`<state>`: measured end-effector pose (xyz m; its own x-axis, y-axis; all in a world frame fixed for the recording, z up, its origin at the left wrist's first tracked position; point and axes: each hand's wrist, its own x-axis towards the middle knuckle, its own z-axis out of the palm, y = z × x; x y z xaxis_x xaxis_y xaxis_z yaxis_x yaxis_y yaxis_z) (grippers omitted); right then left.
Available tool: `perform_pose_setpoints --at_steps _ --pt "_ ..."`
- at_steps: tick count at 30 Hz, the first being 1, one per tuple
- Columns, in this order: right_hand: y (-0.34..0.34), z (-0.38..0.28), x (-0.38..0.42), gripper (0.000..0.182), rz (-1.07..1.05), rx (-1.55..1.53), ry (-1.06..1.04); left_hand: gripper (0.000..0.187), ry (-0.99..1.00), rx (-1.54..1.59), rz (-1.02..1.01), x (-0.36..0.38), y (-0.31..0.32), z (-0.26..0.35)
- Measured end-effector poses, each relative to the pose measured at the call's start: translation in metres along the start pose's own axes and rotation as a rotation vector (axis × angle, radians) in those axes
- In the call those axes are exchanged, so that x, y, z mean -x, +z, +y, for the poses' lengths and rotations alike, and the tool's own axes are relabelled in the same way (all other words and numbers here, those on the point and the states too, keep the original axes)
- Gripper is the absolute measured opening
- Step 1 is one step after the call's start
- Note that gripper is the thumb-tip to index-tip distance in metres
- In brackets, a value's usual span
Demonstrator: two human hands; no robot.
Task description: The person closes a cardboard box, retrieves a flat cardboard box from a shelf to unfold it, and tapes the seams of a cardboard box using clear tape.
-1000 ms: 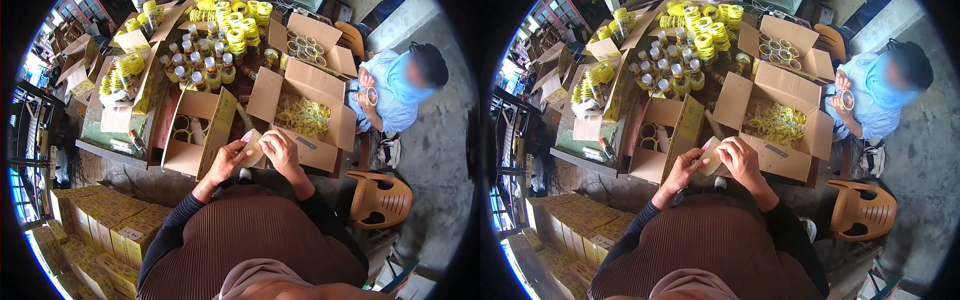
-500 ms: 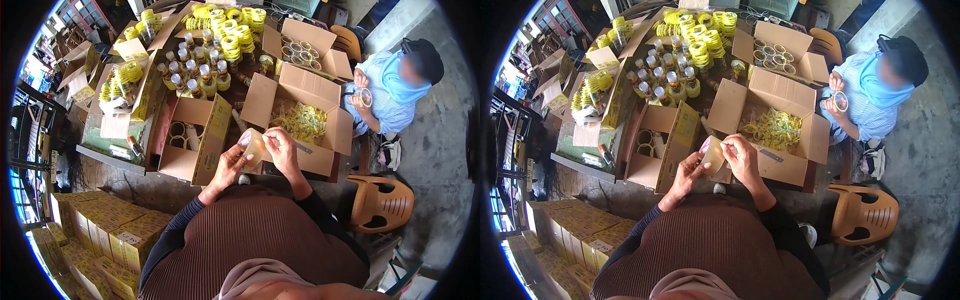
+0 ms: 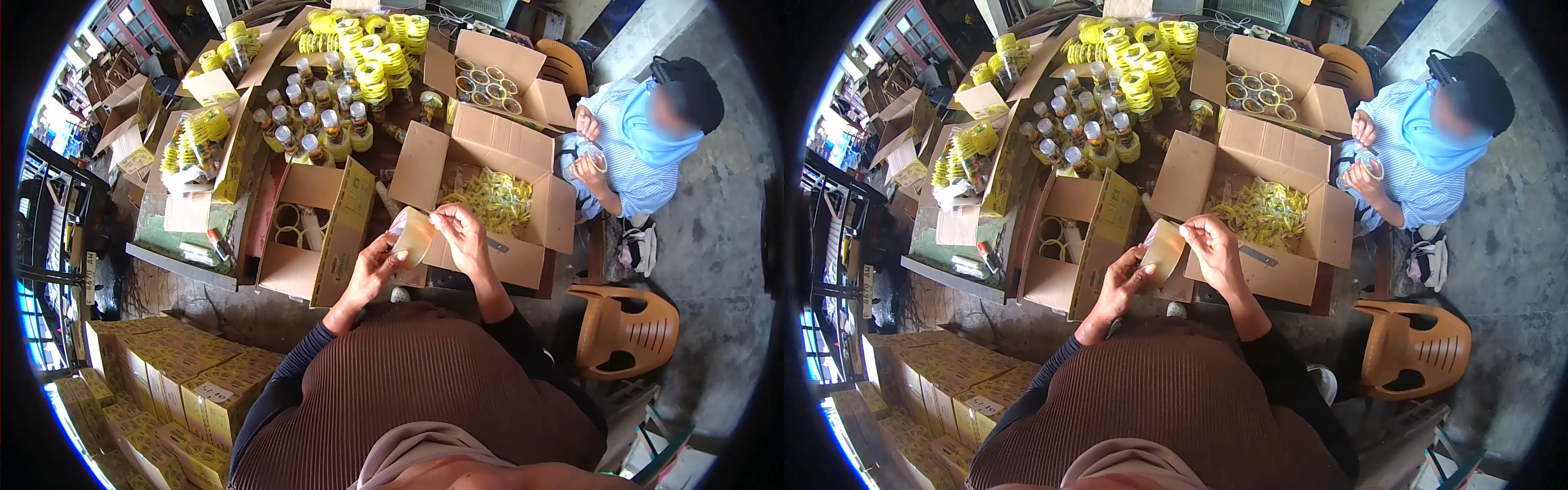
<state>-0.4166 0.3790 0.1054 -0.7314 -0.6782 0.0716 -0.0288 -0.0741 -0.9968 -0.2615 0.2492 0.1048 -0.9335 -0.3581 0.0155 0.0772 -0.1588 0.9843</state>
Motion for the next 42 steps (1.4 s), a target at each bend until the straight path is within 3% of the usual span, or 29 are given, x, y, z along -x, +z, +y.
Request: perform_pose_setpoints --at_steps 1,5,7,10,12,16,18,20,21,25,27,30,32,37,40,42 --pt "0.002 -0.003 0.001 0.005 0.001 0.091 -0.054 0.023 -0.099 0.114 -0.006 0.000 0.000 0.000" --pt "0.014 -0.006 0.005 0.008 0.046 0.246 -0.184 0.026 -0.129 0.086 -0.004 -0.009 -0.003 -0.003" --pt "0.020 -0.008 0.009 0.007 0.040 0.292 -0.191 0.033 -0.269 -0.218 0.021 -0.015 0.003 0.011" --pt "0.024 -0.011 0.013 0.004 0.038 0.349 -0.192 0.028 -0.297 -0.033 0.049 -0.018 0.004 -0.010" --pt "0.023 -0.009 0.014 0.004 0.188 0.560 -0.337 0.027 -0.236 0.014 0.062 -0.018 0.009 -0.019" --pt "0.030 -0.010 0.011 0.011 0.292 0.590 -0.357 0.025 -0.111 0.177 0.106 -0.018 0.024 -0.018" --pt "0.030 -0.008 0.010 0.004 0.339 0.631 -0.404 0.024 -0.066 0.200 0.112 -0.018 0.027 -0.016" --pt "0.018 0.027 0.003 0.005 0.353 0.460 -0.213 0.023 -0.022 0.225 0.122 -0.017 0.028 -0.014" --pt "0.021 0.013 0.003 0.008 0.308 0.117 -0.078 0.023 -0.019 0.273 0.124 -0.016 0.028 -0.013" --pt "0.019 0.020 0.001 0.008 0.286 0.155 -0.126 0.022 0.012 0.318 0.113 -0.015 0.025 -0.021" --pt "0.023 0.013 0.002 0.008 0.286 -0.073 -0.067 0.020 0.023 0.297 0.099 -0.015 0.022 -0.027" --pt "0.022 0.009 0.000 0.011 0.315 -0.036 -0.071 0.019 0.040 0.289 0.083 -0.015 0.021 -0.025" --pt "0.011 0.010 -0.007 0.015 0.353 -0.207 0.056 0.019 0.044 0.305 0.079 -0.014 0.020 -0.024" --pt "-0.001 0.005 -0.008 0.017 0.213 -0.218 0.083 0.018 -0.043 0.250 0.009 -0.008 0.005 -0.023" --pt "-0.003 0.006 -0.011 0.018 0.219 0.050 -0.107 0.018 0.021 0.062 -0.061 -0.004 -0.003 -0.029" --pt "-0.003 0.004 -0.011 0.021 0.184 -0.169 0.039 0.020 0.011 0.137 -0.058 -0.002 -0.004 -0.032"
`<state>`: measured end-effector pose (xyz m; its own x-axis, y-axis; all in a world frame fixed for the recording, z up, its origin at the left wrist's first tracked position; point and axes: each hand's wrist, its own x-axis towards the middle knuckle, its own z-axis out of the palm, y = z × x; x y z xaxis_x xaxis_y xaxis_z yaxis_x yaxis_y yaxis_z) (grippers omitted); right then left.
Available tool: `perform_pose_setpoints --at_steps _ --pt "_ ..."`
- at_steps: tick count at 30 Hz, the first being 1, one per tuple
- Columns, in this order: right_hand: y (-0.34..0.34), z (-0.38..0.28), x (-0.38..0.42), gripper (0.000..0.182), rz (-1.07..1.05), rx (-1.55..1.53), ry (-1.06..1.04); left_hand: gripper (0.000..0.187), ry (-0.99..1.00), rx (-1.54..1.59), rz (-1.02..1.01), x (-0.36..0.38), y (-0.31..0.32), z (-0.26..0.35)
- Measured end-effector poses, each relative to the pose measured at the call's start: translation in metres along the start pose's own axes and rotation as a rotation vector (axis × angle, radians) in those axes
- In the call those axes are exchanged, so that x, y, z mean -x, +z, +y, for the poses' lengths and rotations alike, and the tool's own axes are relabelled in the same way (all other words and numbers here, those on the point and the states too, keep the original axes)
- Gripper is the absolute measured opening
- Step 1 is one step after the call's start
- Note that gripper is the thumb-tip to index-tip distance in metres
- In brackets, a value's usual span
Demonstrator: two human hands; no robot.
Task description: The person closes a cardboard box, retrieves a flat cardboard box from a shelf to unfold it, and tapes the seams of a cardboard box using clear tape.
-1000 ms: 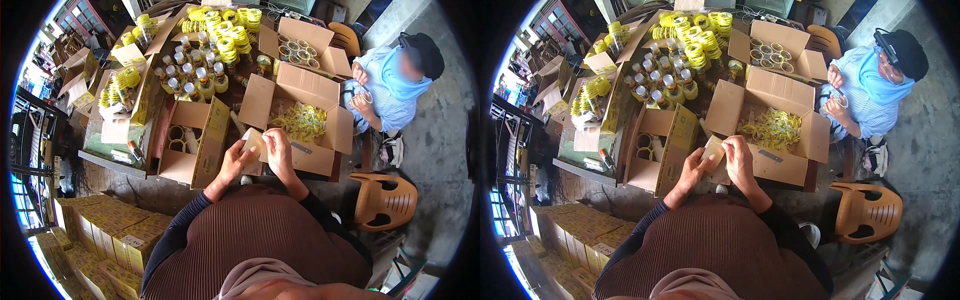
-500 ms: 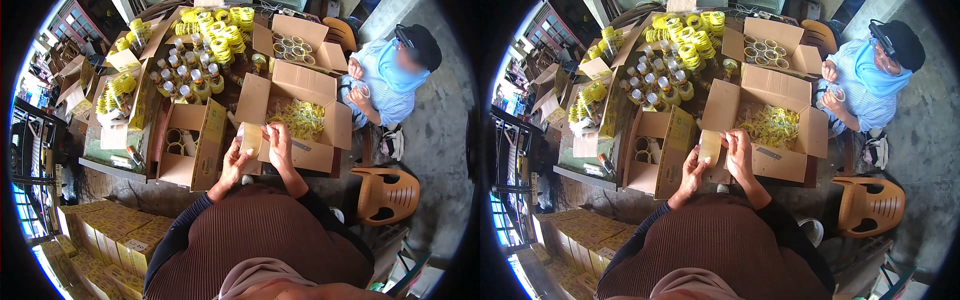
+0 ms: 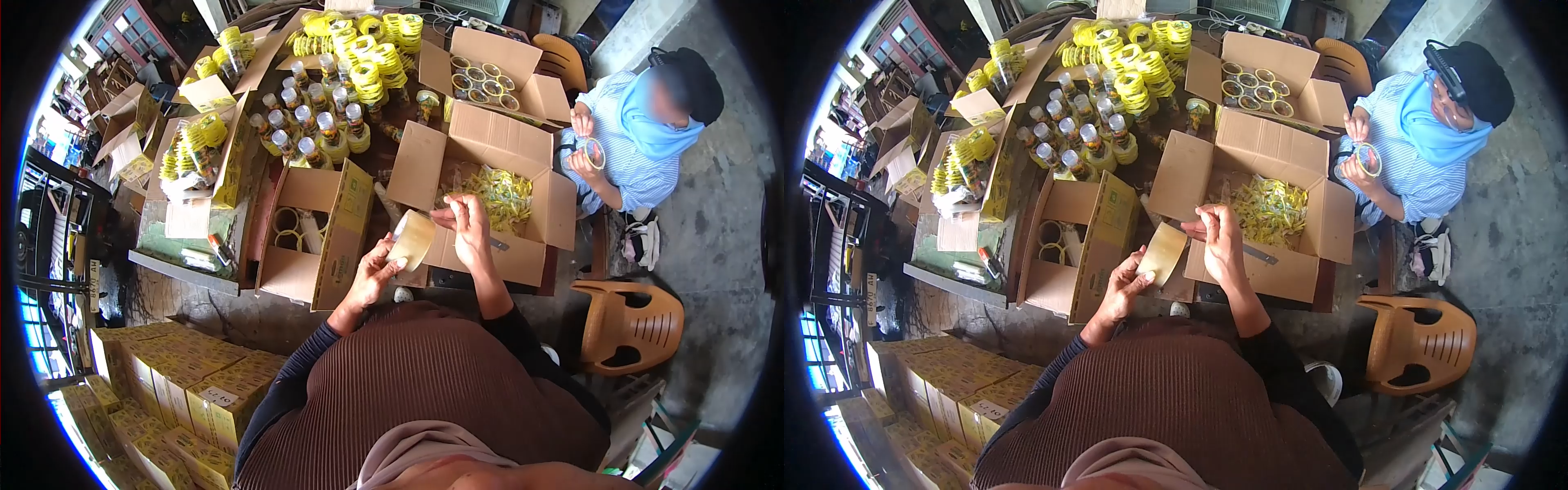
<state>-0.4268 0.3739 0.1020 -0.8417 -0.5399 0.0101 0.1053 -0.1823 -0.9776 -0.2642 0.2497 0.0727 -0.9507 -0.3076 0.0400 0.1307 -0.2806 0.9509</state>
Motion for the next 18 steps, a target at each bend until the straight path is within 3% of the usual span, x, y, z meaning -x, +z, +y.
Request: perform_pose_setpoints --at_steps 8,10,12,15,18 --pt "-0.020 0.003 -0.016 0.019 0.065 0.010 -0.028 0.025 0.020 -0.097 -0.090 0.013 -0.015 0.003" --pt "-0.022 -0.005 -0.016 0.021 0.025 -0.009 0.102 0.024 0.023 -0.122 -0.072 0.017 -0.018 0.002" --pt "-0.017 -0.015 -0.011 0.022 0.040 0.028 0.093 0.026 -0.188 0.121 -0.018 0.017 -0.025 -0.001" --pt "-0.004 -0.028 -0.002 0.019 -0.023 -0.036 0.061 0.027 -0.147 0.103 -0.040 0.012 -0.035 -0.005" --pt "0.014 -0.036 0.010 0.011 -0.035 0.186 -0.099 0.030 -0.150 0.097 -0.055 0.001 -0.034 -0.008"
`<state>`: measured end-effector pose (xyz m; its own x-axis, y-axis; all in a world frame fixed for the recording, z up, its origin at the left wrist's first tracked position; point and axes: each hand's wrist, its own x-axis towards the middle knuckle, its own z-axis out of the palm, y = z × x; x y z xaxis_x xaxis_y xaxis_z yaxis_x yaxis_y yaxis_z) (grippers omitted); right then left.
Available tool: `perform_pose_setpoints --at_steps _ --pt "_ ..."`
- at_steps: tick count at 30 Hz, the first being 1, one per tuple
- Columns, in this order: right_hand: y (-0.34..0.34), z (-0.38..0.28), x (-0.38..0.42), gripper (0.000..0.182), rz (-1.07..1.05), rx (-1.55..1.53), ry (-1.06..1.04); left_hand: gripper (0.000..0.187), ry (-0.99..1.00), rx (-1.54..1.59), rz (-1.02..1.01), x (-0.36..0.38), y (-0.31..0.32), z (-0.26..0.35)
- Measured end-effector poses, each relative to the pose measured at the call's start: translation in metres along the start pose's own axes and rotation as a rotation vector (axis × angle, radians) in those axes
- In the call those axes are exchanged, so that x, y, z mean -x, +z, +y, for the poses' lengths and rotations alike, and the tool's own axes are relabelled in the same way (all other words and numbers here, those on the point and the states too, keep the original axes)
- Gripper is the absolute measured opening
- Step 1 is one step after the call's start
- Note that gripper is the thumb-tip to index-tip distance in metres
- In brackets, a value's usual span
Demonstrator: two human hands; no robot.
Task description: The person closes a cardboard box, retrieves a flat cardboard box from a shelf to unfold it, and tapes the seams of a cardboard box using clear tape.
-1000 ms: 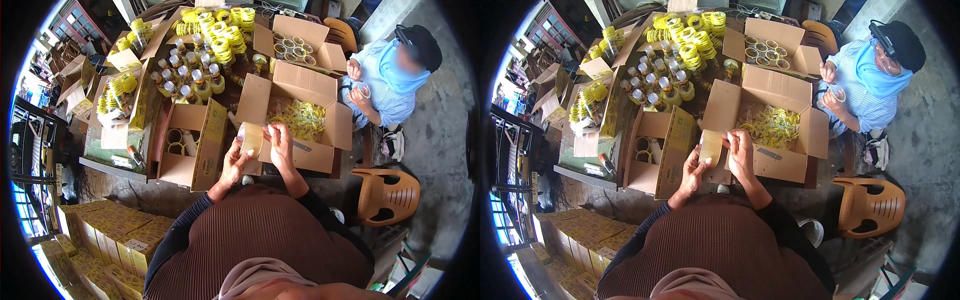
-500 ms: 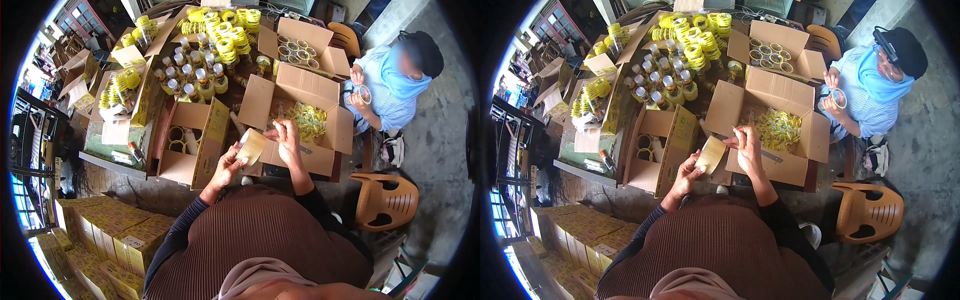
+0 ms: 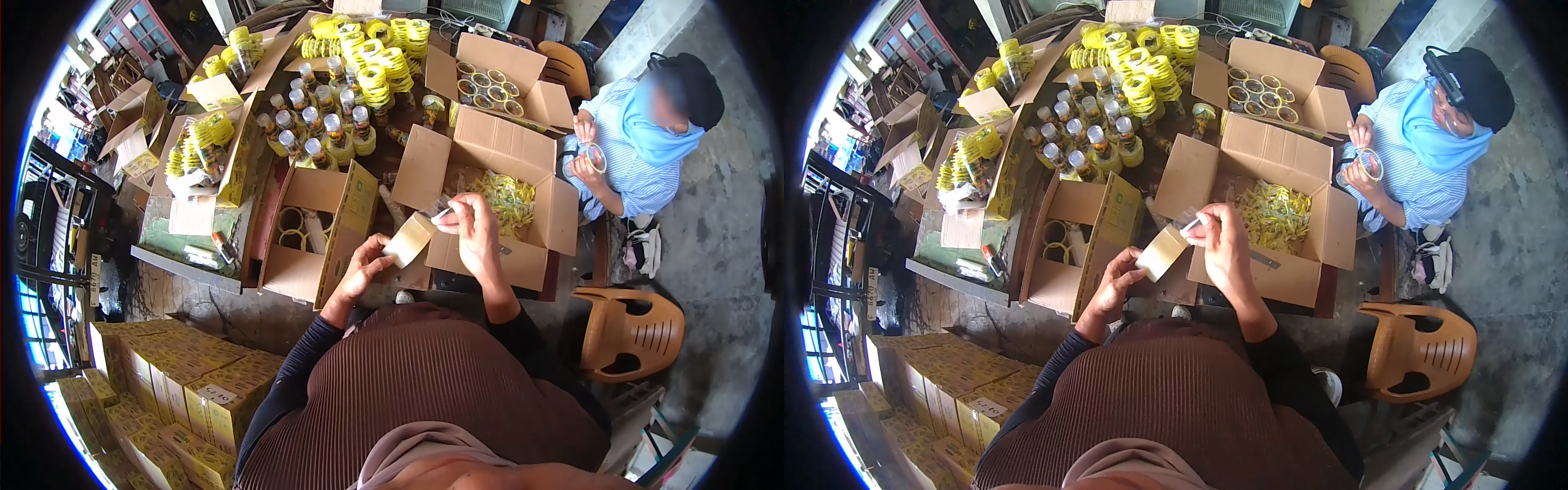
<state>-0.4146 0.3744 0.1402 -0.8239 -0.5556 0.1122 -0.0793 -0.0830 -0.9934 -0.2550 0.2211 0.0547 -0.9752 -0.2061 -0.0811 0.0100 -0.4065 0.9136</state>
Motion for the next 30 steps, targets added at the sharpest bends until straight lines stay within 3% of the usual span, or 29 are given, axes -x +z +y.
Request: perform_pose_setpoints --at_steps 2,3,4,6,8,11,16,22,28,30 --pt "0.004 -0.008 0.003 0.011 -0.032 0.045 -0.004 0.033 0.207 -0.359 0.232 -0.010 0.012 0.009" --pt "0.007 -0.009 0.003 0.012 -0.045 0.063 -0.034 0.036 0.377 -0.759 0.352 -0.012 0.017 0.018" --pt "0.010 -0.009 0.005 0.012 -0.059 0.081 -0.064 0.034 0.379 -0.962 0.446 -0.010 0.026 0.032" --pt "0.016 -0.001 0.008 0.008 -0.033 0.184 -0.080 0.023 0.358 -0.936 0.502 -0.011 0.041 0.052" --pt "0.017 0.010 0.010 0.007 -0.014 0.448 -0.228 0.017 0.357 -0.925 0.438 -0.016 0.051 0.062" --pt "0.021 0.009 0.014 0.009 -0.007 0.543 -0.249 0.026 0.281 -0.971 0.404 -0.027 0.062 0.067" --pt "0.035 0.005 0.028 0.010 -0.061 0.507 -0.304 0.038 0.198 -1.156 0.385 -0.030 0.061 0.061" --pt "0.049 0.014 0.039 0.008 -0.125 0.514 -0.307 0.039 0.031 -1.118 0.429 -0.010 0.054 0.069" --pt "0.060 0.022 0.036 0.006 -0.265 0.111 -0.209 0.023 0.193 -1.050 0.553 0.008 0.046 0.072" --pt "0.052 0.016 0.027 0.008 -0.329 0.221 -0.295 0.019 0.237 -1.132 0.575 0.015 0.048 0.078"
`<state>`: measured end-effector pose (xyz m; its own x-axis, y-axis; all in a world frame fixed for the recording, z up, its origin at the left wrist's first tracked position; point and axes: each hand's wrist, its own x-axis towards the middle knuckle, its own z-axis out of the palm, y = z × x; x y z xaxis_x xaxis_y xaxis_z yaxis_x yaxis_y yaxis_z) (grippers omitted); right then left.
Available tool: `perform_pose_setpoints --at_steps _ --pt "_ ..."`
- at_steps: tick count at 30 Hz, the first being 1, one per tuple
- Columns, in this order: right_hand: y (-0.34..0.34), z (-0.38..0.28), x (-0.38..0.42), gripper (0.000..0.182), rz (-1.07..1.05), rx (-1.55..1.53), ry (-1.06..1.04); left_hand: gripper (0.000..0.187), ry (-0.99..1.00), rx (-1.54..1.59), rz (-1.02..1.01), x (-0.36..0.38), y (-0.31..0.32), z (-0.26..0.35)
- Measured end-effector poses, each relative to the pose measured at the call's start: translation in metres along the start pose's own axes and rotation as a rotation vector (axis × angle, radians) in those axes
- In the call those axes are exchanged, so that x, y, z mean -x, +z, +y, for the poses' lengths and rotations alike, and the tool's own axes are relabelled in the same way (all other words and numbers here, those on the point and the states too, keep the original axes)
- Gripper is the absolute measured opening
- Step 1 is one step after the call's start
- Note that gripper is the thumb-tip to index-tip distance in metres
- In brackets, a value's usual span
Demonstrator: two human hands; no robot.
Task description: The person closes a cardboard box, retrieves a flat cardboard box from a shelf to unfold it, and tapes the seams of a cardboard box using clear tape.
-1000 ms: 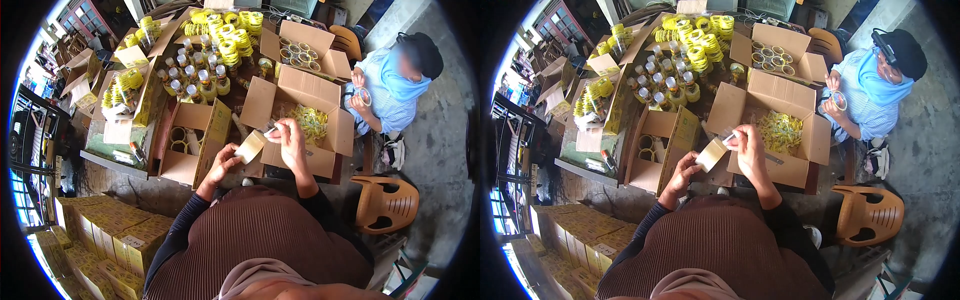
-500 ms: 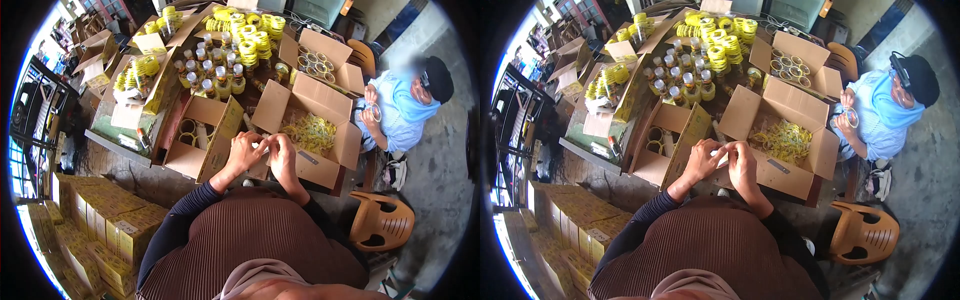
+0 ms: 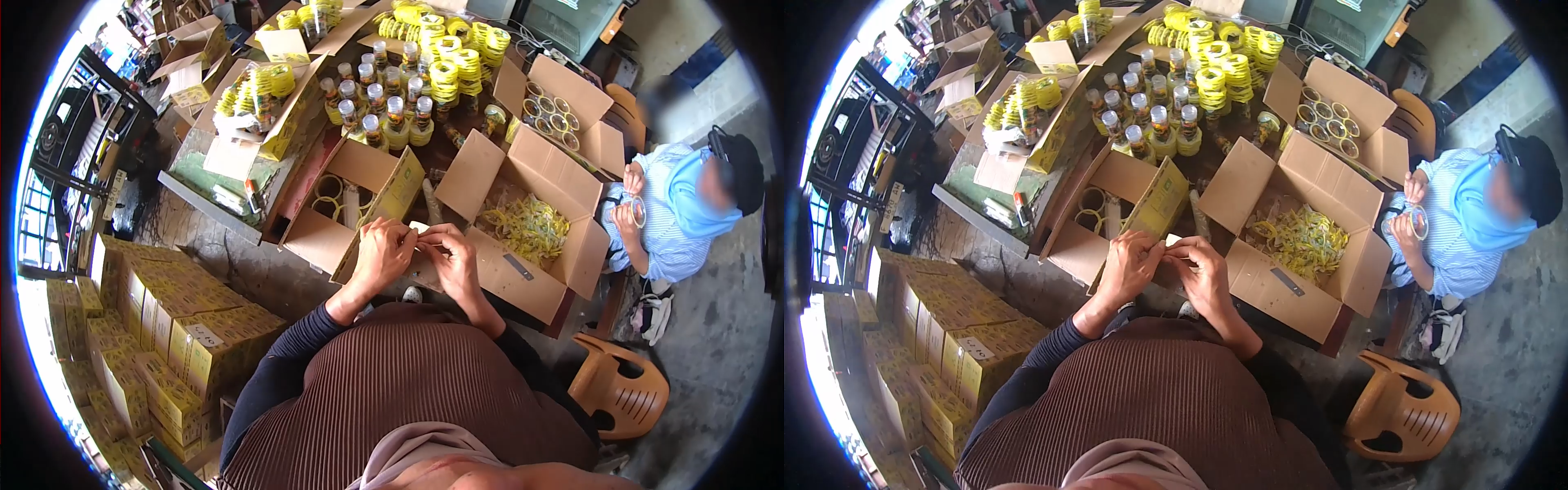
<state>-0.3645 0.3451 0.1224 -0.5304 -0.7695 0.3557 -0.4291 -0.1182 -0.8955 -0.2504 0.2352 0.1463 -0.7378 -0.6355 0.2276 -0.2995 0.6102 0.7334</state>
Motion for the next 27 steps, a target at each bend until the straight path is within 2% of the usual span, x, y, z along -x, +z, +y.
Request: perform_pose_setpoints --at_steps 3,4,6,9,10,11,12,14,15,16,18,19,20,23,27 --pt "-0.019 0.005 -0.016 0.010 -0.282 -0.269 0.095 0.017 0.034 -0.035 0.067 0.005 -0.012 0.010" --pt "-0.027 0.003 -0.023 0.012 -0.323 -0.365 0.225 0.016 0.057 -0.039 0.094 0.007 -0.016 0.013" --pt "-0.028 0.003 -0.042 0.013 -0.335 -0.261 0.092 0.016 0.062 -0.071 0.083 0.012 -0.028 0.020" --pt "-0.009 0.019 -0.067 0.016 -0.389 -0.008 0.003 0.016 0.087 -0.103 0.061 0.018 -0.045 0.029" --pt "0.003 0.030 -0.074 0.021 -0.419 0.052 -0.050 0.016 0.110 -0.106 0.052 0.021 -0.051 0.030" --pt "0.013 0.039 -0.081 0.038 -0.436 0.221 -0.251 0.015 0.109 -0.129 0.017 0.023 -0.058 0.030" --pt "0.025 0.042 -0.087 0.053 -0.521 0.287 -0.281 0.015 0.101 -0.135 0.027 0.026 -0.063 0.031" --pt "0.050 0.041 -0.099 0.069 -0.580 0.397 -0.373 0.015 0.074 -0.122 0.003 0.033 -0.073 0.034" --pt "0.060 0.045 -0.106 0.086 -0.661 0.441 -0.417 0.015 0.068 -0.096 0.024 0.036 -0.076 0.034" --pt "0.071 0.049 -0.112 0.086 -0.669 0.436 -0.425 0.015 0.060 -0.100 0.033 0.039 -0.078 0.033" --pt "0.096 0.053 -0.123 0.099 -0.628 0.728 -0.646 0.014 0.030 -0.118 0.031 0.047 -0.081 0.030" --pt "0.106 0.054 -0.129 0.116 -0.708 0.771 -0.650 0.013 -0.018 -0.091 0.004 0.050 -0.083 0.029" --pt "0.114 0.055 -0.134 0.116 -0.716 0.766 -0.661 0.013 -0.027 -0.093 0.015 0.053 -0.084 0.027" --pt "0.139 0.050 -0.149 0.133 -0.822 0.868 -0.822 0.014 -0.049 0.000 0.027 0.060 -0.084 0.020" --pt "0.168 0.051 -0.153 0.135 -0.963 1.083 -0.929 0.015 -0.112 -0.005 -0.010 0.066 -0.092 0.015"
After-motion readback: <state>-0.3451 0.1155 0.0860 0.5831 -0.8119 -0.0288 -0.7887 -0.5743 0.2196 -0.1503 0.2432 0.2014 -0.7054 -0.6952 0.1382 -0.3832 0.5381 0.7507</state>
